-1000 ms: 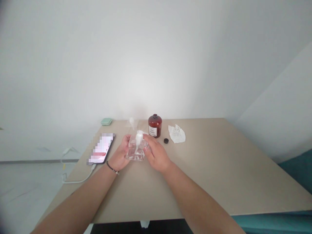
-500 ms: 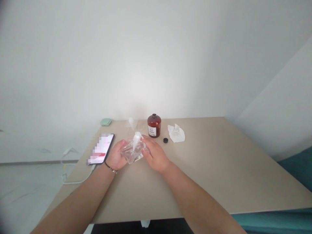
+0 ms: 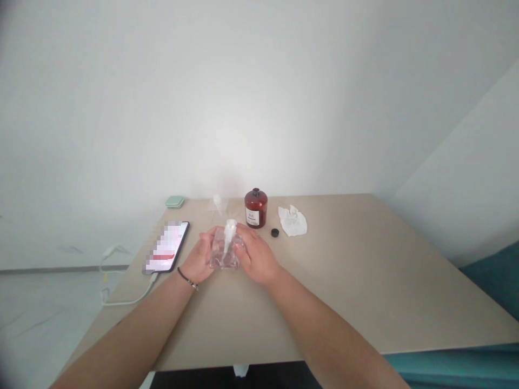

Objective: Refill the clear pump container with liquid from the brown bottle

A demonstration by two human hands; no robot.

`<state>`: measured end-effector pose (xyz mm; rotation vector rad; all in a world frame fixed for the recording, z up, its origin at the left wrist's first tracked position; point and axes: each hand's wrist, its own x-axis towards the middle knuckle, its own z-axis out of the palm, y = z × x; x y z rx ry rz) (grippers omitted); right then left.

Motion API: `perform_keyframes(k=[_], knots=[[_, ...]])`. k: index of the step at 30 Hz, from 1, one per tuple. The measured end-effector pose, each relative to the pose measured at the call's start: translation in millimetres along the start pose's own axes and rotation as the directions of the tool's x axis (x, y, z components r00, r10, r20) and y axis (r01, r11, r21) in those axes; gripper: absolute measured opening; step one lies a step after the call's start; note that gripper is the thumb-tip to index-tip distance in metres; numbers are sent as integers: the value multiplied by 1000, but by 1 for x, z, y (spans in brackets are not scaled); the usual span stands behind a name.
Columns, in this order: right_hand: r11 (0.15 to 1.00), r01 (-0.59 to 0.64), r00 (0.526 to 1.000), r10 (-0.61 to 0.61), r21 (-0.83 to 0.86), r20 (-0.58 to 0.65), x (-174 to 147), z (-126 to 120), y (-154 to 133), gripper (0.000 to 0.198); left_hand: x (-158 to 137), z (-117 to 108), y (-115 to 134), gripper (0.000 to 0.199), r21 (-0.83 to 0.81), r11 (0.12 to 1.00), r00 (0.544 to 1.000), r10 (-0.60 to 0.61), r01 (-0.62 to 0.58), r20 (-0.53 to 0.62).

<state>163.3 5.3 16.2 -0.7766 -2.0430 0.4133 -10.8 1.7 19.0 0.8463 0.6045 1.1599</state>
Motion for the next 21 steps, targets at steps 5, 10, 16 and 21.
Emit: perform_keyframes(k=[5,10,16,21], knots=[[997,-13,1000,13,82,-5,0,-4,-2,48,-1,-4,-1,68,31,1000,991,1,-5,131],[924,-161,979,195,346,-65,-4,6,3,52,0,-7,-3,58,14,996,989,85,-87,119],[458,-452,794,598,765,111,-1,31,-1,57,2,-5,-2,59,13,983,983,183,-183,3],[409,-457,719,693,790,58,5,29,-9,43,6,-7,-3,54,10,972,971,237,-237,-37]])
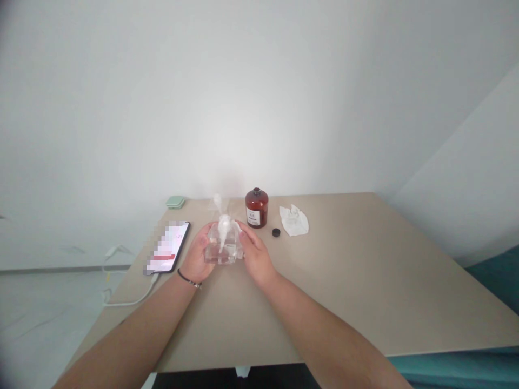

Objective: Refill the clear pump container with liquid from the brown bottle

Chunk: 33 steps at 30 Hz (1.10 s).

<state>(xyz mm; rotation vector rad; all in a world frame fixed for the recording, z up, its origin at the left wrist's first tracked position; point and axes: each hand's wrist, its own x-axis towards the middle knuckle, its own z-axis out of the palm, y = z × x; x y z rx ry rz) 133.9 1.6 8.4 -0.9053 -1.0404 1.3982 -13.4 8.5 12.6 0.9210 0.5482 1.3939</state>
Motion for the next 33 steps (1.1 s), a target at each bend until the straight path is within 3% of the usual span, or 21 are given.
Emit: perform_keyframes(k=[4,7,13,19,23,27,30,33], knots=[[981,102,977,-129,-164,-169,6,-12,-8,21,3,-3,0,49,-58,998,998,8,-12,-68],[968,215,938,-242,-129,-250,9,-19,-12,11,4,-2,1,46,-112,993,993,-41,28,-111],[948,296,939,-267,114,-218,2,-7,-17,4,2,9,-1,50,-206,971,976,-152,118,-157],[872,484,847,-489,-79,-206,-2,9,-15,12,-1,22,-8,48,-246,955,966,-209,168,-151],[787,542,821,-571,-295,-17,-11,9,-14,30,-4,22,-14,49,-146,982,974,-147,122,-170],[654,592,789,-590,-472,172,-18,9,-12,44,-12,23,-14,57,119,993,988,-5,23,-152],[630,583,788,-593,-514,167,-19,11,-8,50,-16,27,-11,62,269,963,990,48,-11,-131],[674,549,810,-575,-494,115,-18,13,-2,52,-17,32,-9,57,389,918,971,162,-82,-178]])
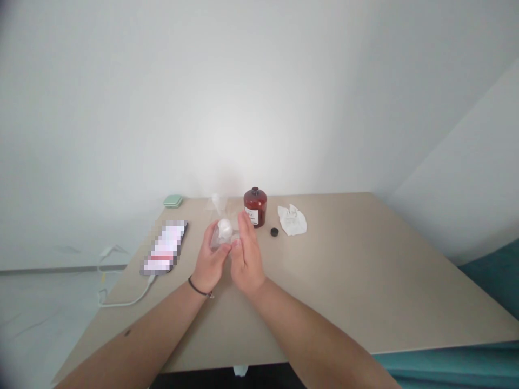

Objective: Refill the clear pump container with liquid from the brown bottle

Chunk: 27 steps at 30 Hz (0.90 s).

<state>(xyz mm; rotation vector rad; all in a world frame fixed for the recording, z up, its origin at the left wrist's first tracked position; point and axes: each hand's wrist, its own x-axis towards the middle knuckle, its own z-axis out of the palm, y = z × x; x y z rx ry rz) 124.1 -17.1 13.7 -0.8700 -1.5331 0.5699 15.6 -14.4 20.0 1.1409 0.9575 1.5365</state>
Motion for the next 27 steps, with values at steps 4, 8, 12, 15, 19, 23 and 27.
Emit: perform_keyframes(k=[4,8,12,15,19,23,27], knots=[[987,-112,993,114,111,-13,-4,4,1,53,0,2,2,56,155,981,986,135,-118,-100],[972,-143,990,144,189,10,-3,2,-3,55,-1,2,0,56,197,974,985,133,-110,-109],[950,-188,979,200,251,-26,4,-3,2,54,-2,6,-3,52,100,995,1000,17,-16,-10],[923,-232,964,261,308,-56,8,-6,8,57,-2,9,-4,52,58,998,997,-10,5,75],[878,-310,940,340,365,-19,9,-7,13,61,-3,8,-4,56,47,999,992,-1,-4,123],[827,-338,929,370,450,17,11,-9,13,68,-3,4,-4,59,1,1000,985,2,-2,175],[715,-428,879,472,553,70,16,-12,14,74,-3,5,-3,61,-89,995,957,-5,32,290]])
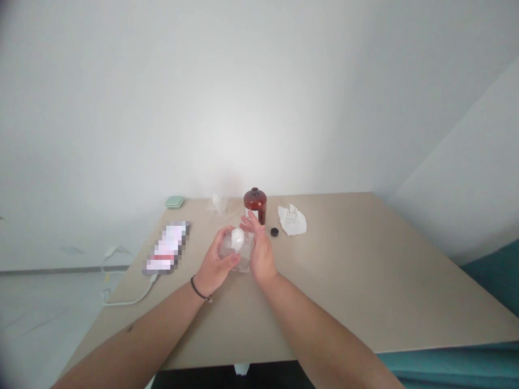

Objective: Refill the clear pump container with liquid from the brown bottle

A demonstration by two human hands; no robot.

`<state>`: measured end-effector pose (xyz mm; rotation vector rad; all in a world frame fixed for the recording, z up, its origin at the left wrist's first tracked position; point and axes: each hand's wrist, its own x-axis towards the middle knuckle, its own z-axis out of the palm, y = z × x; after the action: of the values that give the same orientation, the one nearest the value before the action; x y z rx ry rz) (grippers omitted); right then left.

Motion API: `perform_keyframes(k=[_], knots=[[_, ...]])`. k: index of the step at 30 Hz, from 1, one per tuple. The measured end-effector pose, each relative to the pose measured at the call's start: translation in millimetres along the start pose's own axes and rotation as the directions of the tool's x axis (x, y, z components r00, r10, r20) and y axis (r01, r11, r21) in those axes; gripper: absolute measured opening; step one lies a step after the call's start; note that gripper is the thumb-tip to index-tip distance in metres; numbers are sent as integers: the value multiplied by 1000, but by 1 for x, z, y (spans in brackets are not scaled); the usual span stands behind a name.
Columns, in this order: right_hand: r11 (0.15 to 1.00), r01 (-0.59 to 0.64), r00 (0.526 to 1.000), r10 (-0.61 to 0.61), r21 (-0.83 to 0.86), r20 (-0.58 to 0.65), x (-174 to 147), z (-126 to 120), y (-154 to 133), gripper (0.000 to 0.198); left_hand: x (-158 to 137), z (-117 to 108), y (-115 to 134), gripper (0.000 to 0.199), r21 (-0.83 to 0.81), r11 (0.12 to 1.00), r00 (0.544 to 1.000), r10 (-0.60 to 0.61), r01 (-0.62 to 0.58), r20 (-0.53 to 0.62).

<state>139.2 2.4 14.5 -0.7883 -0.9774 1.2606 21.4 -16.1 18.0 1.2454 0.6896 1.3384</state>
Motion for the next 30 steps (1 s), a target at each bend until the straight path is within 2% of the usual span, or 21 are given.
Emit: perform_keyframes(k=[4,8,11,15,17,21,23,26,30], knots=[[994,-96,994,93,55,55,4,-2,-2,81,1,1,1,64,-114,992,995,-43,53,87],[998,-59,996,59,-8,68,3,-2,1,79,4,-8,-5,70,-207,976,998,-66,68,17],[996,33,997,-27,-86,68,0,-2,3,72,8,-18,-9,65,-109,994,998,-1,-7,-69],[967,158,987,-146,-202,70,-6,0,2,65,10,-23,-6,51,79,997,980,26,-10,-196],[951,186,982,-169,-246,87,-8,2,0,63,9,-21,-3,50,87,996,971,32,-11,-238],[946,225,972,-200,-233,124,-9,2,-1,62,7,-16,-1,69,-79,997,998,-10,4,-67],[955,218,972,-195,-201,129,-9,1,-1,59,6,-13,0,74,-54,998,999,-31,29,-23],[963,195,977,-176,-184,117,-8,0,-2,57,3,-11,2,62,26,998,998,-64,64,-2],[974,181,980,-166,-137,113,-8,2,-6,60,1,-10,5,56,-6,998,997,-64,64,37]])
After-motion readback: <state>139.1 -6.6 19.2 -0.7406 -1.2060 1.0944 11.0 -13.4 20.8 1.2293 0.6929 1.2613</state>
